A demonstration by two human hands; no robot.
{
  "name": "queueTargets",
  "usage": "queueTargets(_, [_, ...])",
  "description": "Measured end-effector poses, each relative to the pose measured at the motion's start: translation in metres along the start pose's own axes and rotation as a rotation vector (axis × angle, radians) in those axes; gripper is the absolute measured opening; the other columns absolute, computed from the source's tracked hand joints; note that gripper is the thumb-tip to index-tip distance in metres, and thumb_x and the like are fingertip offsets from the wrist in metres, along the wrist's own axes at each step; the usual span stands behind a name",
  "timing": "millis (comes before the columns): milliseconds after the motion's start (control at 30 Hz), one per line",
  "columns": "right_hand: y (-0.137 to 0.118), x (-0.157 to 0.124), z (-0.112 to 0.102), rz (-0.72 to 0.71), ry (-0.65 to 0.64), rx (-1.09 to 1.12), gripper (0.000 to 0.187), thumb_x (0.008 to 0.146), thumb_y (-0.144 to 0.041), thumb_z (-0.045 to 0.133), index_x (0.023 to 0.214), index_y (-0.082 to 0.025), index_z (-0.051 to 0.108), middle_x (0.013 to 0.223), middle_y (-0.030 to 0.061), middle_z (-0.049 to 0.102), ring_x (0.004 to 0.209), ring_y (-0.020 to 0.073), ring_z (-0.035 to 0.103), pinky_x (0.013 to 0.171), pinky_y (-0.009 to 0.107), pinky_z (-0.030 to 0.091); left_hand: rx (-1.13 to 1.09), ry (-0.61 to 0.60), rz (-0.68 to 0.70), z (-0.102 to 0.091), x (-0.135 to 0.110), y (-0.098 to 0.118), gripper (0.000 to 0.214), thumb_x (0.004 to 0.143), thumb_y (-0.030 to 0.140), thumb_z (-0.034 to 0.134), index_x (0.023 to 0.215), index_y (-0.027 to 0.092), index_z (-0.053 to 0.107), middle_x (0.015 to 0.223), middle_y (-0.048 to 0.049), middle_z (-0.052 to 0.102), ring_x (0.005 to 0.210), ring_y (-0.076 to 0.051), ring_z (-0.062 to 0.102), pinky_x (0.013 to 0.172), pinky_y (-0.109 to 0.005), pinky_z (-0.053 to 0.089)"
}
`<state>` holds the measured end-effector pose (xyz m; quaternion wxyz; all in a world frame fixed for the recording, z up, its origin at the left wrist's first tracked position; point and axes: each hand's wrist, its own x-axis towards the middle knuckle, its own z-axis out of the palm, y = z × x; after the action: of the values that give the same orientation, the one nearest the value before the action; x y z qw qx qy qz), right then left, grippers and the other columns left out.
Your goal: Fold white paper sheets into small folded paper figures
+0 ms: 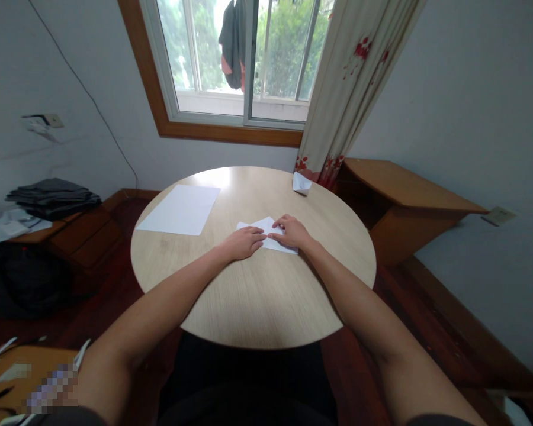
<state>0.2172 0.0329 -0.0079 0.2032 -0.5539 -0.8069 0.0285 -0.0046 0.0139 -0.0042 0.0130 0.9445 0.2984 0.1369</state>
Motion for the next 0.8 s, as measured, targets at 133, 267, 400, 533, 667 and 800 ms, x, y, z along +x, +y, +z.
queueTargets(133, [0.000, 0.000, 0.000, 0.006, -0.002, -0.005, 0.039, 0.073, -0.054, 0.068, 0.095, -0.022, 0.069, 0.101, 0.0081, 0.060, 0.084, 0.0195, 0.059, 0.079, 0.034, 0.045, 0.009, -0.007, 0.001, 0.000, 0.001, 0.000, 0.040, 0.095, 0.031, 0.035, 0.121, 0.017, 0.061, 0.130, -0.0102, 0.057, 0.122, -0.021, 0.051, 0.106, -0.036, 0.037])
queueTargets(267, [0.000, -0.001, 0.000, 0.006, 0.000, -0.010, 0.038, 0.073, -0.053, 0.067, 0.095, -0.023, 0.069, 0.101, 0.0079, 0.060, 0.085, 0.0199, 0.059, 0.080, 0.034, 0.045, 0.028, -0.003, -0.004, -0.002, 0.000, 0.001, 0.041, 0.095, 0.032, 0.035, 0.123, 0.015, 0.060, 0.130, -0.0113, 0.057, 0.122, -0.022, 0.051, 0.106, -0.037, 0.036])
queueTargets(400, [0.000, -0.001, 0.000, 0.004, -0.005, -0.013, 0.038, 0.073, -0.054, 0.068, 0.096, -0.023, 0.069, 0.100, 0.0080, 0.060, 0.086, 0.0201, 0.059, 0.080, 0.034, 0.045, 0.049, 0.009, 0.003, -0.002, -0.002, -0.001, 0.039, 0.094, 0.034, 0.037, 0.120, 0.018, 0.061, 0.129, -0.0102, 0.058, 0.119, -0.023, 0.053, 0.103, -0.040, 0.038])
queueTargets(533, [0.000, -0.001, 0.000, 0.004, -0.003, -0.017, 0.038, 0.073, -0.053, 0.068, 0.095, -0.023, 0.069, 0.100, 0.0079, 0.060, 0.086, 0.0203, 0.059, 0.080, 0.034, 0.045, 0.062, 0.009, -0.009, -0.003, -0.002, -0.002, 0.037, 0.094, 0.034, 0.037, 0.116, 0.020, 0.063, 0.126, -0.0088, 0.060, 0.116, -0.022, 0.054, 0.101, -0.040, 0.039])
queueTargets(667, [-0.001, -0.002, -0.001, 0.008, -0.001, -0.019, 0.037, 0.072, -0.053, 0.068, 0.095, -0.023, 0.069, 0.101, 0.0076, 0.061, 0.085, 0.0206, 0.059, 0.079, 0.035, 0.045, 0.094, -0.006, -0.057, -0.007, -0.004, -0.001, 0.037, 0.093, 0.036, 0.038, 0.116, 0.023, 0.064, 0.129, -0.0071, 0.058, 0.118, -0.023, 0.053, 0.104, -0.042, 0.036])
queueTargets(800, [-0.001, -0.002, -0.001, 0.018, 0.001, -0.014, 0.036, 0.073, -0.052, 0.068, 0.095, -0.023, 0.069, 0.100, 0.0077, 0.061, 0.086, 0.0209, 0.059, 0.078, 0.034, 0.045, 0.122, -0.020, -0.118, -0.013, -0.007, -0.001, 0.035, 0.092, 0.037, 0.041, 0.114, 0.026, 0.066, 0.130, -0.0058, 0.057, 0.121, -0.023, 0.050, 0.105, -0.044, 0.033])
